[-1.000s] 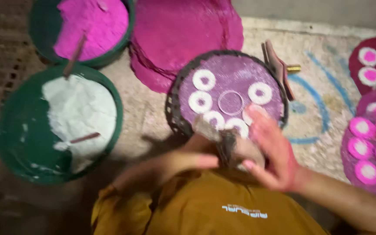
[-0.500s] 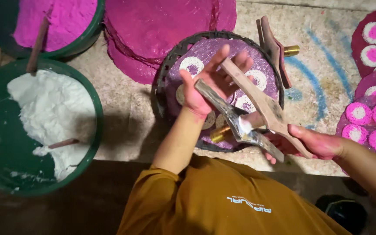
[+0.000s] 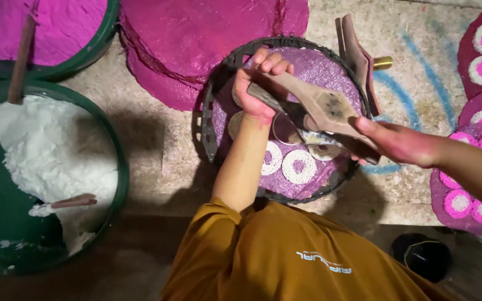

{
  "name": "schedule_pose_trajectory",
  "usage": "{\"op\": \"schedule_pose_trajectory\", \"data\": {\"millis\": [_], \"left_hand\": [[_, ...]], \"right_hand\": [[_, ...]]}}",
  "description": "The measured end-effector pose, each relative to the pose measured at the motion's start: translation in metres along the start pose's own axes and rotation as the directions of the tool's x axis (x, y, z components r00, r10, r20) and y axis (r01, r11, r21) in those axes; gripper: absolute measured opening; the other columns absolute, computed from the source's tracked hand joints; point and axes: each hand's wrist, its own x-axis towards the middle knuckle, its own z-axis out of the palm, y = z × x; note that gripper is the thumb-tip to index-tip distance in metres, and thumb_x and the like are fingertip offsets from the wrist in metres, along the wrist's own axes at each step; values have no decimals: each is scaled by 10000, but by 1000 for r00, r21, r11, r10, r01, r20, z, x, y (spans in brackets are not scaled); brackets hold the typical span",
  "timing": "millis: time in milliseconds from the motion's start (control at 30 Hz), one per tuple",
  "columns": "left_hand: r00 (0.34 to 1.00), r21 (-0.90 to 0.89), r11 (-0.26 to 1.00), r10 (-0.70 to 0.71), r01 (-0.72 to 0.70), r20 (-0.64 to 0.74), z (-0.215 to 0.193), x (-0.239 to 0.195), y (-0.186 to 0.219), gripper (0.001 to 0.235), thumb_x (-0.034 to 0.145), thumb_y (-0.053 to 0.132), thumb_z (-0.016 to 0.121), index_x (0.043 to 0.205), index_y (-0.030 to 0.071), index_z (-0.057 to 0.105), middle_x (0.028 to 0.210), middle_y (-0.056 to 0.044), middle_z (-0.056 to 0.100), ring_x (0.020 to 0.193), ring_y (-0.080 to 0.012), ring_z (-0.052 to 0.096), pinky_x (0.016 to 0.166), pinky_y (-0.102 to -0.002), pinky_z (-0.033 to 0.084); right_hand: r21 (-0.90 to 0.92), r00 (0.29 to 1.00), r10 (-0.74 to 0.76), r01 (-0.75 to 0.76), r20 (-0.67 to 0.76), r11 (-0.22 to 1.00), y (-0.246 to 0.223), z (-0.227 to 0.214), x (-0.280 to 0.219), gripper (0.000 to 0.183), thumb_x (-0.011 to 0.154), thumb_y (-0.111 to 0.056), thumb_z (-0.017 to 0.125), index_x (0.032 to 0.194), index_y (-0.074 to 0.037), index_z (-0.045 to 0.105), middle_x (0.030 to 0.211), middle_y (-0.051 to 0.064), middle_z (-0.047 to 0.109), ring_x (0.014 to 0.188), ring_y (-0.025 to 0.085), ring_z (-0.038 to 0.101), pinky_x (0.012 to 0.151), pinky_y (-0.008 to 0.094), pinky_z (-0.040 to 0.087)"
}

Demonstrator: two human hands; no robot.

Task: The person uses a wooden mold to scoop white and pink dough, pressing it into circular indentations on a purple tray to form ring-shaped decorations. They repeatedly fill the mold, press the dough, and release the shaped pieces onto the tray.

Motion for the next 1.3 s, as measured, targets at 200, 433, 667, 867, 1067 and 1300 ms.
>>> {"op": "schedule_pose_trajectory", "data": {"millis": [200,433,667,867,1067,1300], "left_hand": [[997,14,999,32,-33,68,-10,-4,29,255,945,373,653,1013,164,526,935,19,538,934,-149,526,1029,-344,476],[997,-117,991,62,-67,-43,-28,-15,14,267,954,353,708,1000,158,531,913,17,537,900,-151,515,916,-284,462],[998,-138,989,-37,44,50,-48,10,-5,279,1024,414,614,958,157,528,886,22,521,891,-151,522,997,-367,494],[991,12,998,-66,65,119,-37,30,15,269,1006,433,552,949,173,508,853,42,489,857,-151,518,936,-393,535],[996,133,991,-38,27,80,-24,19,42,279,1014,450,509,946,180,492,838,53,468,820,-137,491,905,-377,538],[999,157,986,-42,46,-33,-32,-12,8,340,1050,451,382,1011,154,542,911,-8,542,926,-189,571,945,-431,530]], "right_hand": [[-64,993,-34,27,-113,998,-14,22,16,916,905,-746,296,1216,11,706,886,154,743,837,240,671,789,407,534],[43,997,-69,71,-42,997,-13,28,14,858,921,-733,303,1004,16,714,747,133,689,691,219,617,667,383,507],[-204,962,-64,9,-265,979,-9,17,0,799,935,-696,311,1055,-4,692,762,136,658,721,232,628,704,424,523],[-192,921,-209,152,-329,970,-20,32,12,731,961,-646,346,1140,-4,645,766,119,682,713,198,691,702,397,543],[-200,922,-281,233,-266,952,-22,48,27,721,976,-624,329,1183,-26,674,695,101,627,649,205,603,636,400,508],[-141,976,-45,15,-214,990,30,34,29,768,964,-723,276,1229,-77,597,730,107,658,671,214,620,662,388,520]]}}
